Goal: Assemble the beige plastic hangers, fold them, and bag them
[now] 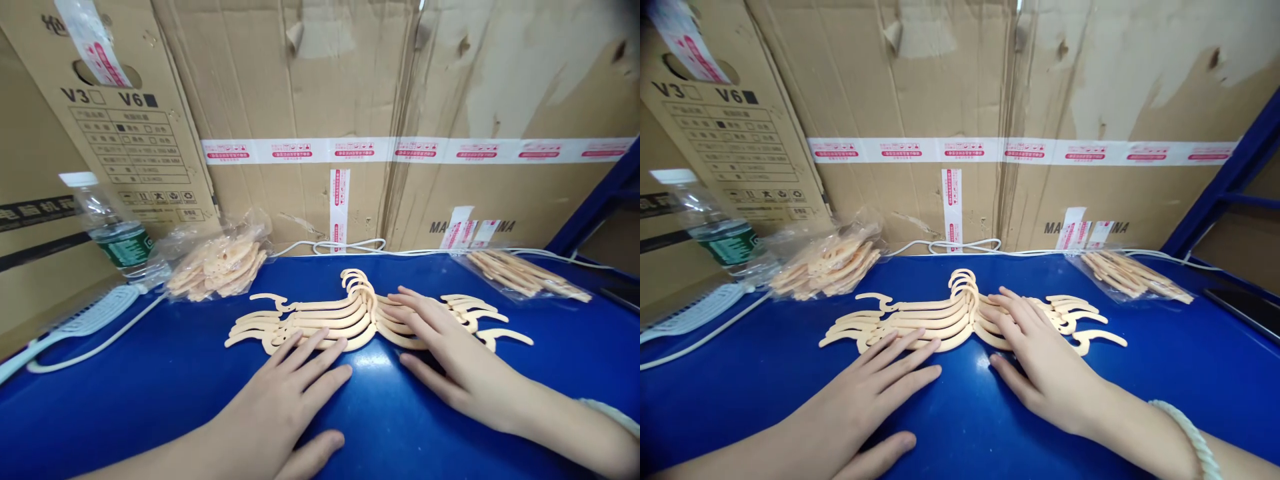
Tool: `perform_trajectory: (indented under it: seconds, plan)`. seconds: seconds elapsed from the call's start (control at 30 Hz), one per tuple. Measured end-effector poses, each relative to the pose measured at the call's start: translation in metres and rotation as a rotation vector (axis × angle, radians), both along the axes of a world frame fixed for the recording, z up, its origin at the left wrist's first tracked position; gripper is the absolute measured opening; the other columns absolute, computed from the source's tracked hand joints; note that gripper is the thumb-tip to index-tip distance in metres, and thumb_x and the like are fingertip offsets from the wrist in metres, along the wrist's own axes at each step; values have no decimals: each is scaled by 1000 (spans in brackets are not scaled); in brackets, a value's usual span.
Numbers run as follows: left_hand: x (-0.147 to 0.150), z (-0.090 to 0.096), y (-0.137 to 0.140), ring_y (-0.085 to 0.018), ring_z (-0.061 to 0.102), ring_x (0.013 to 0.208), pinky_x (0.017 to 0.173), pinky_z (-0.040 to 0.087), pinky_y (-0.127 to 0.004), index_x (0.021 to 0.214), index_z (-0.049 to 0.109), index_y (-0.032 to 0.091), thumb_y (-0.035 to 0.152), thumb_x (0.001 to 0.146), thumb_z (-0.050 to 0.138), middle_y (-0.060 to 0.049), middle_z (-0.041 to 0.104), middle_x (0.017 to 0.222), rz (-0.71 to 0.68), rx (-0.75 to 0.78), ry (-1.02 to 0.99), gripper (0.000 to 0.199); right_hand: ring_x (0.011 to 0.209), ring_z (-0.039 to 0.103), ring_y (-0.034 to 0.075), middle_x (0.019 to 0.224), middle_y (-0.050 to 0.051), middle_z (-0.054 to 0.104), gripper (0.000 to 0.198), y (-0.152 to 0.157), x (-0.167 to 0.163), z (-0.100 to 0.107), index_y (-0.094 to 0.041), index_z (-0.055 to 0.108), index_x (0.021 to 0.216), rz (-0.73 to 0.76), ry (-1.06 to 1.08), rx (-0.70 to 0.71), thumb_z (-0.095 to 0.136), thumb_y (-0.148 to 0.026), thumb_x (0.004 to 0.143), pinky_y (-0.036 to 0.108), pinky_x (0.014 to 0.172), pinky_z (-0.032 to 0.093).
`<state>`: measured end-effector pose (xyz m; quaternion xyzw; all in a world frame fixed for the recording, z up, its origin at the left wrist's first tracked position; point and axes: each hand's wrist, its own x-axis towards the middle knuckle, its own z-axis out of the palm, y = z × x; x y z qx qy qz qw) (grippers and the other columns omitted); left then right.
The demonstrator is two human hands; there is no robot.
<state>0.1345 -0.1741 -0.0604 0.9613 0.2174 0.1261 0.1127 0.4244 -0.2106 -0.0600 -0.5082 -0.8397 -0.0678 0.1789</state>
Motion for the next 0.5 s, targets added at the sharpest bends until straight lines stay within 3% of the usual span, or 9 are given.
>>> perform_trajectory:
  seconds: [0.17, 0.33, 0.5]
  plan:
    - [1, 2, -4, -37, 27, 143, 116, 13, -62, 151, 30, 30, 38, 89, 62, -6, 37, 153, 53, -21, -9, 70, 143, 28, 36, 152, 19, 38, 63, 4, 0, -13, -13, 34, 149, -118, -73, 8, 42, -47, 97, 62, 109, 35]
    - [2, 3, 7, -43, 23, 143, 114, 12, -68, 152, 27, 31, 50, 85, 65, -8, 30, 156, 39, -1, 79, 79, 142, 29, 35, 153, 21, 32, 68, 21, 4, -17, -5, 33, 149, -149, -122, -93, 30, -52, 99, 61, 111, 31]
    - [8, 19, 34, -45, 14, 144, 108, 9, -75, 150, 28, 35, 58, 92, 51, -11, 20, 159, -27, -31, 177, 67, 142, 29, 34, 152, 22, 31, 68, 51, 9, -13, -3, 34, 148, -152, -124, -99, 28, -51, 99, 57, 113, 29]
